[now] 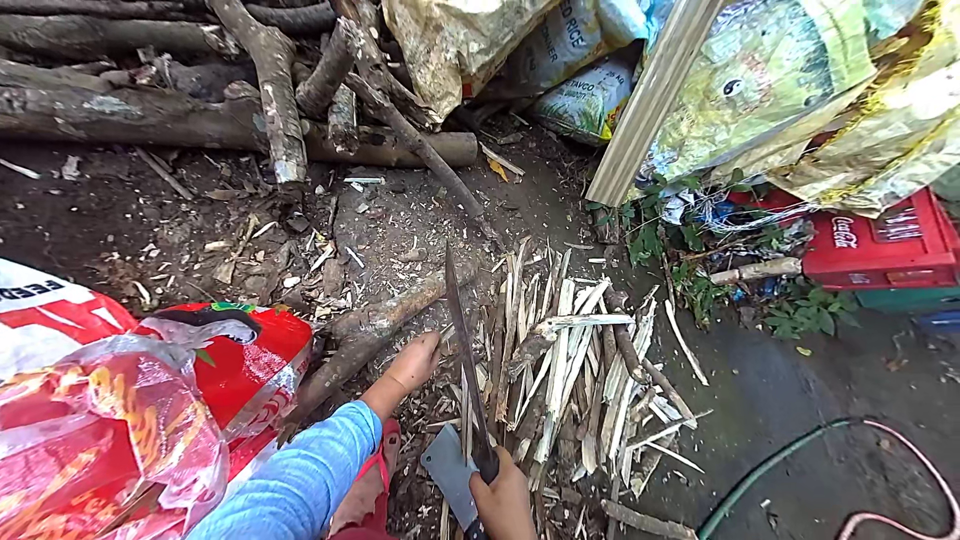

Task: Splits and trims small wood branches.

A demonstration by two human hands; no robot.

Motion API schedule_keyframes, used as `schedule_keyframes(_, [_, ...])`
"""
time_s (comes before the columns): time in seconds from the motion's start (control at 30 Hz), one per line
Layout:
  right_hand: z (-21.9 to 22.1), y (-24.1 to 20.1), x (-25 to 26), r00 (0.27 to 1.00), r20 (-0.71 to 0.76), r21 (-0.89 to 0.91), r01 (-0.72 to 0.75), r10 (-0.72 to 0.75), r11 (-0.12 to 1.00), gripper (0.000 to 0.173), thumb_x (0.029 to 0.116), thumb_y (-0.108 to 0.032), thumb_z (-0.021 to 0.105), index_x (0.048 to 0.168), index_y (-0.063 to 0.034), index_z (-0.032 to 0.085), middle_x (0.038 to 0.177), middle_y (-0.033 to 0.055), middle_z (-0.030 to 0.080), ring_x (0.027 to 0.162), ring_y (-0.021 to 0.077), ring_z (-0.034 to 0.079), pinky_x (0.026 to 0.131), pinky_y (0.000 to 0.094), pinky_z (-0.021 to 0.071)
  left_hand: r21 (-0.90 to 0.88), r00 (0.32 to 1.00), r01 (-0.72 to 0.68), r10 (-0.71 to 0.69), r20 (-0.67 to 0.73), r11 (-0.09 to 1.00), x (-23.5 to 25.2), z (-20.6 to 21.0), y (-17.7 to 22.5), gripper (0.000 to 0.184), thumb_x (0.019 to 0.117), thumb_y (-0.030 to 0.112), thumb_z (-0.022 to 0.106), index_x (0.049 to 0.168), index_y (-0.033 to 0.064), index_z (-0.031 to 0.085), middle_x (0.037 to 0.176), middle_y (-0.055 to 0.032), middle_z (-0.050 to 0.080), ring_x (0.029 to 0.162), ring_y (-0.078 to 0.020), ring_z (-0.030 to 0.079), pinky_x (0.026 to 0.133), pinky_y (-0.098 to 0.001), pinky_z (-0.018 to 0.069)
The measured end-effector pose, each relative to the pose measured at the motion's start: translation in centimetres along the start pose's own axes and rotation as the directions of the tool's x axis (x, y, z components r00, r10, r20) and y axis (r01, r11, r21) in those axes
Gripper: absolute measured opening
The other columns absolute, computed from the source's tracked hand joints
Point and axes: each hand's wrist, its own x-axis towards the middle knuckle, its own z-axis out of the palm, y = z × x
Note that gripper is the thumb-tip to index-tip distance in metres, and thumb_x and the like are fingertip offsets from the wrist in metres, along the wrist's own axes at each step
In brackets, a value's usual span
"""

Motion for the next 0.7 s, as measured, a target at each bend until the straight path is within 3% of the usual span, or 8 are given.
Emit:
schedule_keyframes(0.1, [0.3,0.7,-0.7,0.998,-0.061,0.032,0.038,-0.036,0.999,0.042,0.0864,-0.012,0.069,0.123,0.0079,0.063,0.086,0.0231,0.069,0.080,0.0370,0.069,0.076,0.0563,0.0541,0.028,0.996,-0.066,0.067,-0.050,0.997,-0.5,-0.7,1.1,0.033,0.1052,0.007,0.048,0.130,-0.0126,0.058,0.127,-0.0309,0.064,0.123,-0.0428,0.063,0.111,-0.0492,0.0460])
schedule_keyframes(0.23, [1.0,0.9,-0.2,0.999,-0.011,-0.013,-0.040,0.040,0.999,0.045,0.0895,-0.013,0.069,0.129,0.0056,0.061,0.097,0.0254,0.071,0.093,0.0406,0.071,0.086,0.0582,0.0546,0.052,0.998,-0.019,0.016,0.056,0.998,0.0,-0.2,0.5,0.037,0.1076,0.010,0.045,0.138,-0.0104,0.053,0.137,-0.0303,0.060,0.131,-0.0419,0.058,0.115,-0.0499,0.0423])
schedule_keyframes(0.33, [0.5,1.0,-0.2,0.998,-0.068,0.039,0.020,-0.018,0.999,0.040,0.0873,-0.012,0.070,0.122,0.0077,0.064,0.087,0.0230,0.070,0.082,0.0369,0.069,0.078,0.0557,0.0543,0.041,0.999,-0.022,0.021,0.037,0.999,0.5,-1.0,1.4,0.037,0.1064,0.009,0.049,0.138,-0.0105,0.054,0.134,-0.0307,0.061,0.129,-0.0435,0.059,0.113,-0.0513,0.0433])
schedule_keyframes(0.4, [0.9,1.3,-0.5,0.993,-0.116,0.073,0.047,-0.039,0.996,0.040,0.0864,-0.011,0.070,0.121,0.0091,0.064,0.084,0.0227,0.069,0.078,0.0362,0.068,0.075,0.0556,0.0543,-0.012,1.000,0.004,-0.004,0.004,1.000,0.0,-2.0,1.6,0.052,0.1021,0.012,0.060,0.147,-0.0075,0.045,0.143,-0.0282,0.056,0.135,-0.0419,0.055,0.116,-0.0518,0.0408])
schedule_keyframes(0.5, [1.5,1.4,0.8,0.996,-0.086,0.032,-0.027,0.030,0.999,0.042,0.0891,-0.013,0.070,0.126,0.0067,0.063,0.094,0.0248,0.072,0.089,0.0393,0.071,0.084,0.0574,0.0552,-0.117,0.989,0.066,-0.080,-0.121,0.991,-1.0,-2.8,0.4,0.086,0.0914,0.013,0.075,0.159,-0.0039,0.026,0.159,-0.0284,0.038,0.148,-0.0407,0.040,0.123,-0.0507,0.0326])
schedule_keyframes(0.57, [0.8,0.9,1.8,0.997,-0.057,0.038,-0.049,0.051,0.998,0.044,0.0895,-0.012,0.070,0.128,0.0065,0.062,0.097,0.0247,0.072,0.092,0.0384,0.071,0.086,0.0563,0.0549,-0.144,0.977,0.096,-0.121,-0.176,0.985,-1.8,-3.1,-0.4,0.092,0.0893,0.012,0.077,0.161,-0.0031,0.021,0.162,-0.0279,0.033,0.150,-0.0397,0.038,0.124,-0.0491,0.0320])
schedule_keyframes(0.63, [0.2,0.9,1.9,0.996,-0.089,0.107,0.011,-0.001,0.994,0.039,0.0878,-0.011,0.072,0.121,0.0071,0.064,0.087,0.0210,0.069,0.079,0.0333,0.069,0.077,0.0530,0.0553,-0.153,0.967,0.113,-0.144,-0.210,0.982,-3.1,-3.7,-0.7,0.092,0.0899,0.013,0.076,0.161,-0.0035,0.020,0.162,-0.0283,0.033,0.149,-0.0404,0.038,0.123,-0.0491,0.0322])
schedule_keyframes(0.7, [0.7,0.9,1.2,0.988,-0.151,0.157,0.063,-0.039,0.986,0.039,0.0866,-0.010,0.072,0.119,0.0096,0.064,0.083,0.0213,0.068,0.074,0.0330,0.067,0.074,0.0534,0.0549,-0.167,0.955,0.115,-0.155,-0.251,0.979,-4.6,-4.0,-1.1,0.089,0.0900,0.011,0.076,0.160,-0.0042,0.023,0.160,-0.0295,0.036,0.146,-0.0428,0.042,0.121,-0.0509,0.0353])
